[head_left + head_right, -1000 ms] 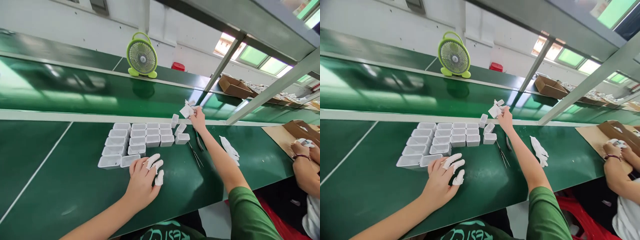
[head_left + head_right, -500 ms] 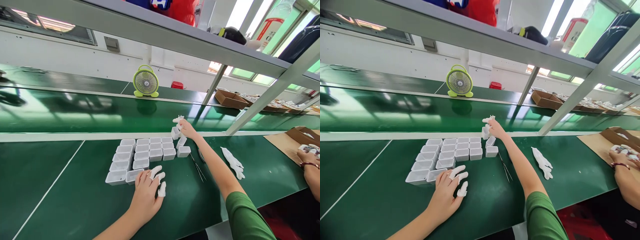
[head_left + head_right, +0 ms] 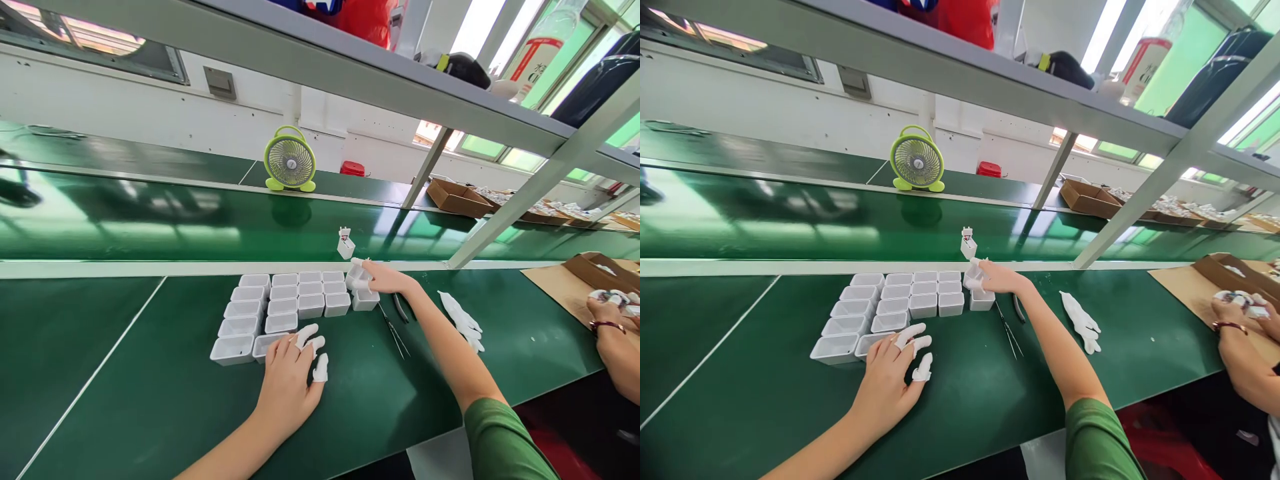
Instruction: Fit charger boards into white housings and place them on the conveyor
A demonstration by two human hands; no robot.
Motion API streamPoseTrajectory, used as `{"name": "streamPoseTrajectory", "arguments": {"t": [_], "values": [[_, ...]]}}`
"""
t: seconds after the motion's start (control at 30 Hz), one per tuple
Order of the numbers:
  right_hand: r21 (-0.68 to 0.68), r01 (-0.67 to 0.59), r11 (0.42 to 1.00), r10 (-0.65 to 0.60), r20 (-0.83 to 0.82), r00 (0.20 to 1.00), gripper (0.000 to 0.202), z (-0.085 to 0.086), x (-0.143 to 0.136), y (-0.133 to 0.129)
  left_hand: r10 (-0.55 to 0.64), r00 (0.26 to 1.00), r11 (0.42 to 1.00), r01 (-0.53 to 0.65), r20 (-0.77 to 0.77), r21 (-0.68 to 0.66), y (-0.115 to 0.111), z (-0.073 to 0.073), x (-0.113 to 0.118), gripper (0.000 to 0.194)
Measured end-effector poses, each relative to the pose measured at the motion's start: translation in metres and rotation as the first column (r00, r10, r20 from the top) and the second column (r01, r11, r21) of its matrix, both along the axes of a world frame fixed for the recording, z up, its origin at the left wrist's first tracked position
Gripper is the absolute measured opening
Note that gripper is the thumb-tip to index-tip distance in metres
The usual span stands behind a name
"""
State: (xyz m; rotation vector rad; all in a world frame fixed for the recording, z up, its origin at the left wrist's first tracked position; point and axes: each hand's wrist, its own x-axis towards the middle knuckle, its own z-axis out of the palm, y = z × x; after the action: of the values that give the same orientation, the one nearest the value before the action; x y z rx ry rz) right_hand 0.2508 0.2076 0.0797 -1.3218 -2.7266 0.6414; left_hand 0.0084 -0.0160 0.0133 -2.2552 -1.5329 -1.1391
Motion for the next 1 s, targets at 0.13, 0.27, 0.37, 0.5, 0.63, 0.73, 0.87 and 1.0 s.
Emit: {"name": "streamPoseTrajectory", "arguments": {"t": [0.13, 0.27, 0.37, 0.5, 0.63, 0.73, 0.87, 1.0], "values": [[-0.144, -0.029, 0.989, 0.043, 0.094, 0.995, 0.113, 0.009, 0.007, -0.015, 0.009, 1.0, 1.0, -0.009, -0.01, 0.011, 0.002, -0.001, 0.0, 0.023], [-0.075, -0.024, 0.997, 0.035, 0.143, 0.989, 0.095, 0.012, -0.002, -0.024, -0.033, 0.999, 0.999, 0.033, 0.006, 0.022, 0.004, 0.0, 0.0, 0.023], [-0.024, -0.004, 1.0, 0.008, 0.15, 0.989, 0.079, 0.012, -0.011, -0.034, -0.115, 0.993, 0.993, 0.114, 0.041, 0.025, 0.003, 0.002, 0.001, 0.022], [0.01, 0.037, 0.999, -0.038, 0.138, 0.99, 0.085, 0.012, -0.014, -0.046, -0.235, 0.969, 0.972, 0.235, 0.072, 0.019, 0.0, 0.006, 0.002, 0.022], [-0.009, 0.114, 0.993, -0.112, 0.114, 0.987, 0.121, 0.009, -0.009, -0.044, -0.263, 0.962, 0.965, 0.262, 0.069, 0.021, -0.003, 0.008, 0.004, 0.021], [-0.046, 0.071, 0.996, -0.067, 0.089, 0.994, 0.135, 0.005, -0.005, -0.036, -0.259, 0.963, 0.966, 0.258, 0.076, 0.023, -0.003, 0.008, 0.004, 0.021], [-0.093, -0.012, 0.996, 0.022, 0.099, 0.995, 0.13, 0.003, -0.006, -0.031, -0.26, 0.962, 0.966, 0.259, 0.077, 0.022, -0.002, 0.008, 0.004, 0.023], [-0.052, 0.051, 0.997, -0.047, 0.08, 0.996, 0.121, 0.007, -0.01, -0.036, -0.267, 0.96, 0.964, 0.266, 0.08, 0.022, -0.002, 0.007, 0.004, 0.024]]}}
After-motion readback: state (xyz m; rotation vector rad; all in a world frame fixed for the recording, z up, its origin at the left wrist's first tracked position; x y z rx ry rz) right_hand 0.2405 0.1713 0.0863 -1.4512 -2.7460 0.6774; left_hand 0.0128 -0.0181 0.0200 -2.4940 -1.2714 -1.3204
